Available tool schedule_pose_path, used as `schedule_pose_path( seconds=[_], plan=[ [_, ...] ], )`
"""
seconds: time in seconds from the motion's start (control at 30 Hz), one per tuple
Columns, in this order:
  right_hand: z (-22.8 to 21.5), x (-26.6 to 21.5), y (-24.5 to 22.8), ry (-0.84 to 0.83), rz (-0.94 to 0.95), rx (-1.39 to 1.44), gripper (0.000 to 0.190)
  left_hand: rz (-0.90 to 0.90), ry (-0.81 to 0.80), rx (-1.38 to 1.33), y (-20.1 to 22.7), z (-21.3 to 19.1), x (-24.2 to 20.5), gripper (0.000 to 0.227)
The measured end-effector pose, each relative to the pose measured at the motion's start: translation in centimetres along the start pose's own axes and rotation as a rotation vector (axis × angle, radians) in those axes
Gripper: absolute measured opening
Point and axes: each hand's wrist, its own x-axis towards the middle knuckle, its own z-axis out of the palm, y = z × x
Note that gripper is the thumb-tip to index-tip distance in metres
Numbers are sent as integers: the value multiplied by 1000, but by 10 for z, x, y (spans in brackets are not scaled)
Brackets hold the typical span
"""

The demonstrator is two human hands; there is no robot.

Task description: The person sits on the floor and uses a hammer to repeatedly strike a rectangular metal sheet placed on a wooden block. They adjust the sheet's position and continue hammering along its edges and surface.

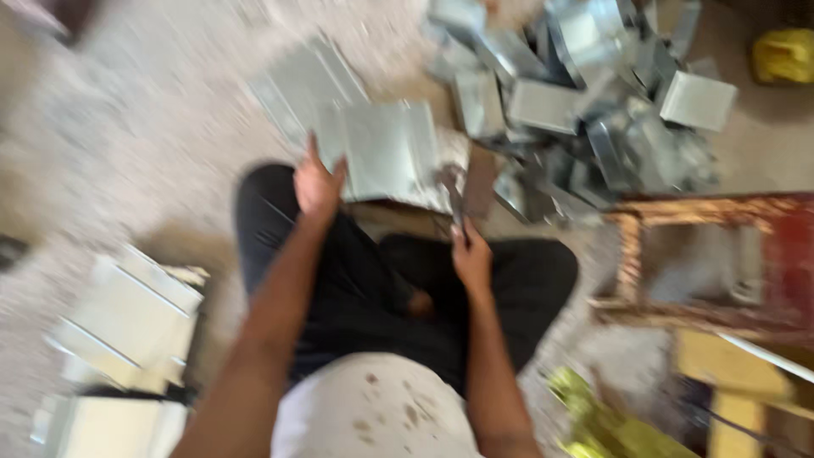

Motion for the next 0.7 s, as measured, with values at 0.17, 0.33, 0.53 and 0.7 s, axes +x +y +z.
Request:
schedule_pose_path(
  seconds=[0.17, 0.33, 0.53, 0.7],
  plan=[
    [11, -7, 1, -229, 533, 406, 52, -4, -72, 79, 24, -13, 9, 119],
    [14, -17, -5, -370, 561, 568, 43, -193, -228, 57, 35, -21, 5, 122],
    [29, -11, -31, -243, 623, 557, 45, -147, -99, 4, 22, -9, 22, 104],
    [40, -13, -28, -201, 526, 770, 47, -169, -112, 16, 24, 4, 23, 101]
  ],
)
